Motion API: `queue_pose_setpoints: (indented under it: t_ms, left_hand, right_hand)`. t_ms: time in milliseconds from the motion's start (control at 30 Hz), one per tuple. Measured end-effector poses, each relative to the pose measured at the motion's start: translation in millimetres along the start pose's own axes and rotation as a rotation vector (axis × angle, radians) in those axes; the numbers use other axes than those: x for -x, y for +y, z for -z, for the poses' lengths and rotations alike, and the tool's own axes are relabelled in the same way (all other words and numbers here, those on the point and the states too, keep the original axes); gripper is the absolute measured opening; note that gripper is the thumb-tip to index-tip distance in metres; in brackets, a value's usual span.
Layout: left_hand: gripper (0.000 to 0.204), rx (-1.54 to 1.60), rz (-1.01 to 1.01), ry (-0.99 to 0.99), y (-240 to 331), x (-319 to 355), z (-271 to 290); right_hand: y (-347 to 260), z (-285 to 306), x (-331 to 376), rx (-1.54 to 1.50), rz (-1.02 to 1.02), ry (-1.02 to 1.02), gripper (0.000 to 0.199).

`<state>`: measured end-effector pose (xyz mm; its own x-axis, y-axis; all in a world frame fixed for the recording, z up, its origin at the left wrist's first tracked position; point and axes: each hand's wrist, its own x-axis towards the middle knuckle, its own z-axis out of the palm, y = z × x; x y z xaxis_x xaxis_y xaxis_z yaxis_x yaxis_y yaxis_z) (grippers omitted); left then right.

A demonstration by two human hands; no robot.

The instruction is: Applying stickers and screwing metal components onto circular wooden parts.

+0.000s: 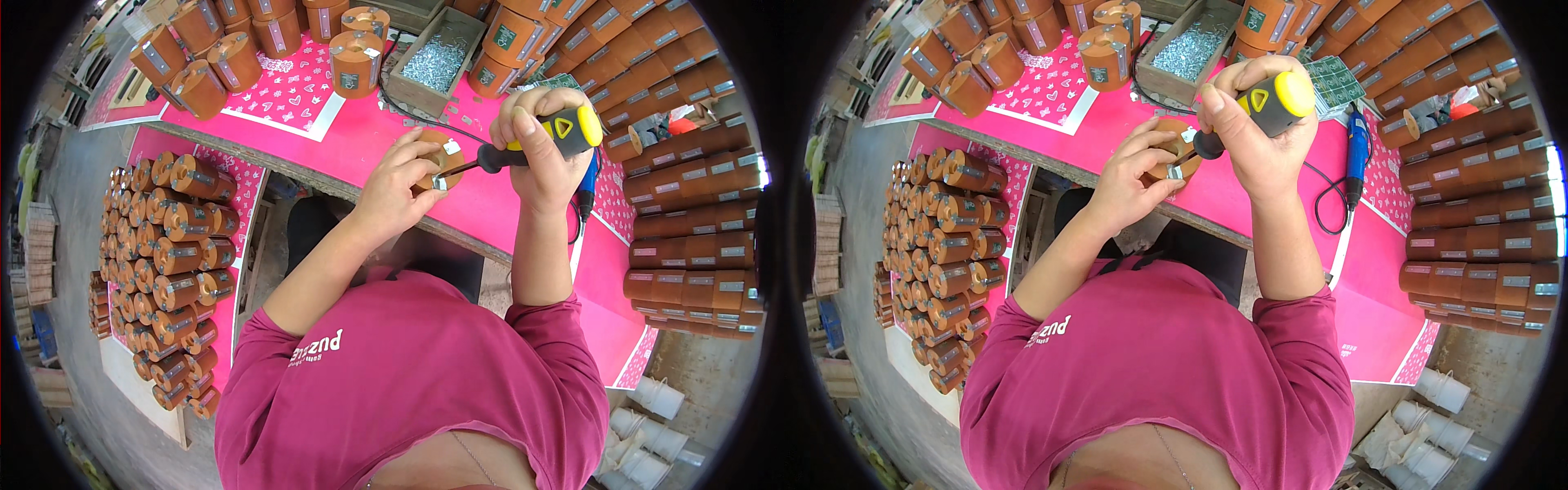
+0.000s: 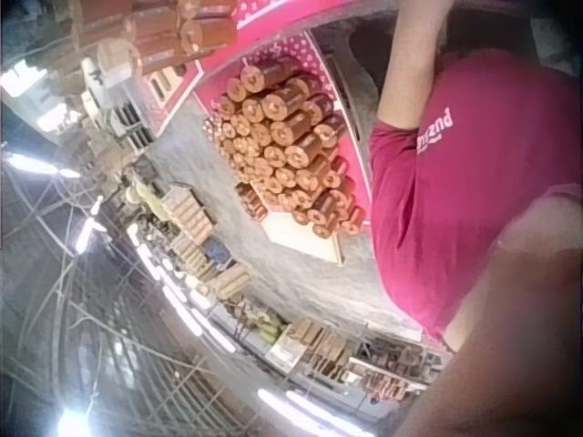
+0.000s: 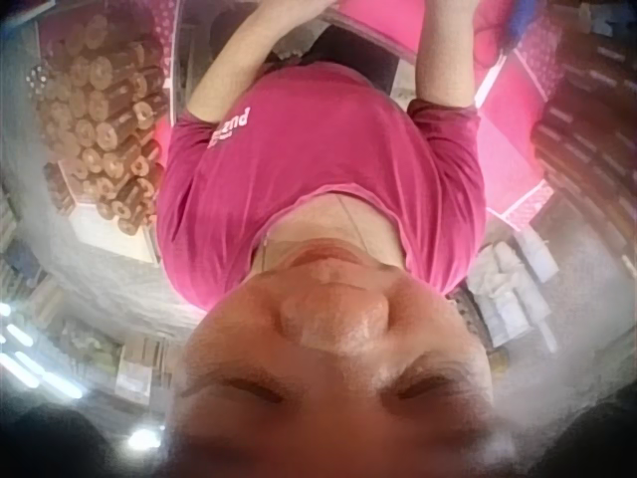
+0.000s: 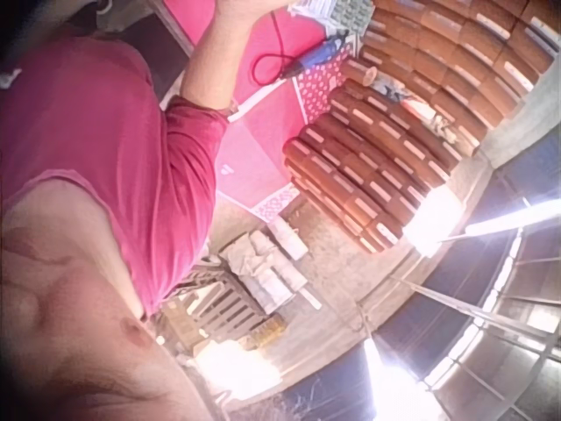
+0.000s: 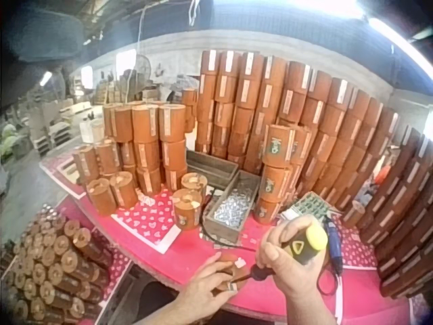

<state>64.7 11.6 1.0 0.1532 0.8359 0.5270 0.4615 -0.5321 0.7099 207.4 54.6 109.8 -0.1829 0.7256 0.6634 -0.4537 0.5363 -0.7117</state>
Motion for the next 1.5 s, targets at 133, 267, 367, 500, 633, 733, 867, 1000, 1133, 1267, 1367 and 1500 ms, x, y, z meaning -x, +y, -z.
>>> queue_pose_setpoints:
  t_ms: [133, 267, 367, 500, 633, 733, 867, 1000, 1133, 1267, 1367, 1500]
  left_hand:
    - [0.029, 0.000, 0.002, 0.000, -0.2, 0.3, 0.3]
    - [0.029, 0.011, -0.003, 0.005, 0.0, 0.5, 0.5]
    - [0.028, 0.000, 0.001, 0.003, 1.3, 0.1, 1.4]
    - [0.027, 0.011, -0.004, -0.001, 1.3, -0.7, 1.3]
    - [0.027, 0.020, -0.010, 0.003, -1.1, 0.1, -0.4]
    - [0.027, 0.015, 0.002, 0.015, -1.8, 1.2, -0.5]
    - [0.023, -0.007, 0.026, 0.001, 4.3, -0.3, 2.3]
    - [0.024, -0.007, 0.010, 0.000, 1.2, -0.8, 2.1]
    - [0.027, 0.003, 0.025, 0.016, 2.6, 0.0, 2.1]
    - [0.027, 0.005, 0.037, 0.005, 6.3, -1.5, 3.2]
    - [0.028, -0.002, 0.038, -0.005, 5.5, -3.6, 2.2]
    - [0.027, -0.009, 0.039, -0.005, 5.5, -3.9, 1.3]
  right_hand:
    - [0.7, -0.7, -0.9, -0.037, -0.003, -0.038, 0.023]
    - [2.2, 2.9, -4.7, -0.050, -0.006, -0.146, 0.024]
    - [3.6, 4.4, -9.7, -0.154, -0.046, -0.340, 0.024]
    - [9.2, 5.9, -17.8, -0.266, -0.150, -0.370, 0.024]
    - [5.6, -6.7, -10.8, -0.034, -0.114, -0.234, 0.026]
    - [-1.1, -12.8, -5.4, 0.225, -0.043, -0.209, 0.025]
    - [-10.0, -17.4, -6.4, 0.574, 0.119, -0.011, 0.047]
    - [-21.9, -14.7, -7.3, 0.659, 0.117, -0.087, 0.058]
    - [-26.5, -28.2, -6.4, 0.430, 0.039, 0.041, 0.025]
    - [-9.9, -21.7, -2.2, 0.416, 0.195, 0.103, 0.012]
    - [-3.5, -26.4, -9.4, 0.453, 0.216, 0.163, 0.015]
    - [-3.6, -18.9, -14.5, 0.437, 0.166, 0.031, 0.012]
